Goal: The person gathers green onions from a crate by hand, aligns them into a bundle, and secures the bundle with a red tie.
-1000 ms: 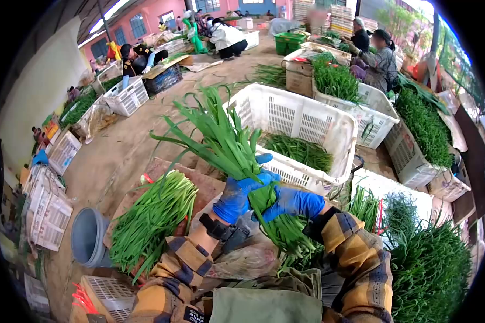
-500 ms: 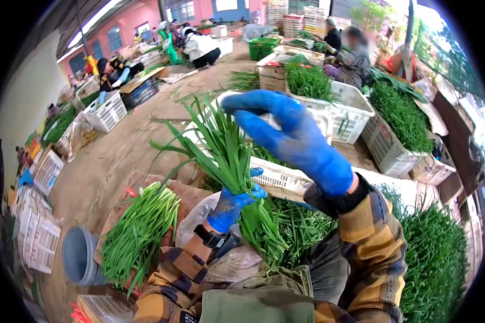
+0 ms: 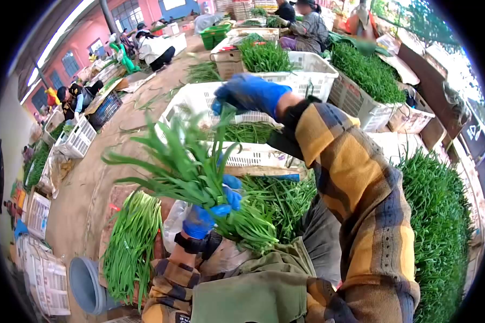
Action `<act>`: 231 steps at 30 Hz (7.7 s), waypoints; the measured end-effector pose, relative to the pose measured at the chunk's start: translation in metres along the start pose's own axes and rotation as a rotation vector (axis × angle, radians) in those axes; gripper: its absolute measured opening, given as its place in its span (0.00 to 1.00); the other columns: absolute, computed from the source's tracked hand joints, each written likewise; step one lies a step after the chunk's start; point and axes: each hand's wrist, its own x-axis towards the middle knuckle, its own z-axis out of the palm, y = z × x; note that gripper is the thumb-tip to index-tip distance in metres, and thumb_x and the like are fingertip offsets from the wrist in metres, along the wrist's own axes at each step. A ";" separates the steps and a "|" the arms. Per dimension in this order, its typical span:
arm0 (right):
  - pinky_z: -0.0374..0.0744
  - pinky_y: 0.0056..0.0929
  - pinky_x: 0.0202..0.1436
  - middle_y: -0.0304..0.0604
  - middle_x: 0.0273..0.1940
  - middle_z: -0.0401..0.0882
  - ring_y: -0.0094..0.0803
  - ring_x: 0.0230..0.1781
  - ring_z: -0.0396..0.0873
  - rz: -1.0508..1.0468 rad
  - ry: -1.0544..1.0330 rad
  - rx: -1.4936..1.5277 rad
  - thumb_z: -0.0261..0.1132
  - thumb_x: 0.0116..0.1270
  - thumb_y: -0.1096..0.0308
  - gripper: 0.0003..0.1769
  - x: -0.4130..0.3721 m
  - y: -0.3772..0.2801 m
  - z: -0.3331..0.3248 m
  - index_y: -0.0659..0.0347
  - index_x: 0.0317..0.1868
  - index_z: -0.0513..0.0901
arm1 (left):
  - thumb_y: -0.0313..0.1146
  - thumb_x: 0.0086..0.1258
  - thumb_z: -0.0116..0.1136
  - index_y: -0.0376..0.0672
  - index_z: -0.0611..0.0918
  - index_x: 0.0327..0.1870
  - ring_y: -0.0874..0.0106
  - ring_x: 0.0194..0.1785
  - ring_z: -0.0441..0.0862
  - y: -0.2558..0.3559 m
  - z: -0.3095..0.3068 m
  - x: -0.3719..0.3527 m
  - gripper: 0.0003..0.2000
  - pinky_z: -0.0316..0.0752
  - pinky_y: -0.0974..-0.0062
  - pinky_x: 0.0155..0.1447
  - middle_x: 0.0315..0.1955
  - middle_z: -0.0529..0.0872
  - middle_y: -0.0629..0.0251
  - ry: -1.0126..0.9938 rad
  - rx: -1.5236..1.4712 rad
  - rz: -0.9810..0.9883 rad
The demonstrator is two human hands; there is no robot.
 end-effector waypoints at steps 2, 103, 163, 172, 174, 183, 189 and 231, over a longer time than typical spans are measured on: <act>0.76 0.19 0.31 0.35 0.30 0.82 0.23 0.30 0.79 0.560 -0.012 0.642 0.57 0.70 0.58 0.13 -0.028 0.006 0.013 0.57 0.43 0.83 | 0.24 0.53 0.65 0.43 0.58 0.71 0.72 0.38 0.81 0.004 -0.009 -0.007 0.42 0.79 0.71 0.43 0.48 0.78 0.59 0.069 -0.089 0.083; 0.67 0.41 0.63 0.46 0.58 0.73 0.42 0.64 0.65 0.664 -0.484 -1.437 0.63 0.62 0.56 0.29 -0.283 0.119 -0.125 0.53 0.63 0.69 | 0.34 0.74 0.43 0.37 0.64 0.67 0.73 0.40 0.77 0.089 -0.106 -0.018 0.22 0.67 0.61 0.65 0.31 0.80 0.74 0.417 -0.205 0.368; 0.79 0.33 0.46 0.53 0.40 0.83 0.41 0.40 0.82 0.084 0.197 0.589 0.65 0.63 0.54 0.21 -0.115 -0.072 0.123 0.63 0.48 0.82 | 0.27 0.61 0.49 0.41 0.78 0.40 0.67 0.41 0.78 0.086 -0.088 -0.087 0.08 0.72 0.64 0.56 0.33 0.79 0.65 0.928 -0.063 0.440; 0.78 0.27 0.36 0.39 0.26 0.82 0.26 0.26 0.78 0.574 0.380 0.851 0.56 0.71 0.56 0.17 -0.103 -0.068 0.171 0.60 0.36 0.83 | 0.28 0.62 0.50 0.40 0.81 0.41 0.62 0.51 0.80 0.080 -0.092 -0.095 0.10 0.70 0.56 0.63 0.41 0.84 0.57 0.806 -0.100 0.435; 0.77 0.26 0.35 0.38 0.27 0.81 0.23 0.27 0.76 0.740 0.478 0.925 0.55 0.72 0.56 0.16 -0.112 -0.038 0.169 0.60 0.38 0.82 | 0.29 0.63 0.50 0.40 0.81 0.41 0.62 0.51 0.80 0.076 -0.101 -0.101 0.09 0.71 0.56 0.62 0.41 0.84 0.56 0.777 -0.065 0.446; 0.78 0.38 0.42 0.49 0.36 0.83 0.43 0.37 0.82 0.270 0.045 0.190 0.60 0.66 0.49 0.22 -0.164 -0.019 0.137 0.62 0.44 0.82 | 0.31 0.67 0.48 0.39 0.82 0.39 0.64 0.51 0.80 0.074 -0.107 -0.106 0.10 0.70 0.59 0.63 0.44 0.84 0.55 0.832 -0.152 0.370; 0.76 0.42 0.43 0.52 0.33 0.82 0.50 0.38 0.80 0.353 0.033 0.300 0.61 0.63 0.48 0.20 -0.098 -0.089 0.179 0.56 0.40 0.82 | 0.31 0.67 0.49 0.38 0.83 0.37 0.64 0.51 0.80 0.068 -0.096 -0.084 0.10 0.71 0.59 0.63 0.43 0.84 0.55 0.889 -0.130 0.394; 0.74 0.29 0.23 0.37 0.21 0.79 0.27 0.16 0.74 0.717 0.280 0.663 0.56 0.70 0.60 0.17 -0.108 0.010 0.155 0.63 0.30 0.83 | 0.33 0.66 0.54 0.40 0.82 0.40 0.67 0.44 0.81 0.069 -0.122 -0.121 0.09 0.75 0.64 0.55 0.39 0.85 0.61 1.016 -0.184 0.316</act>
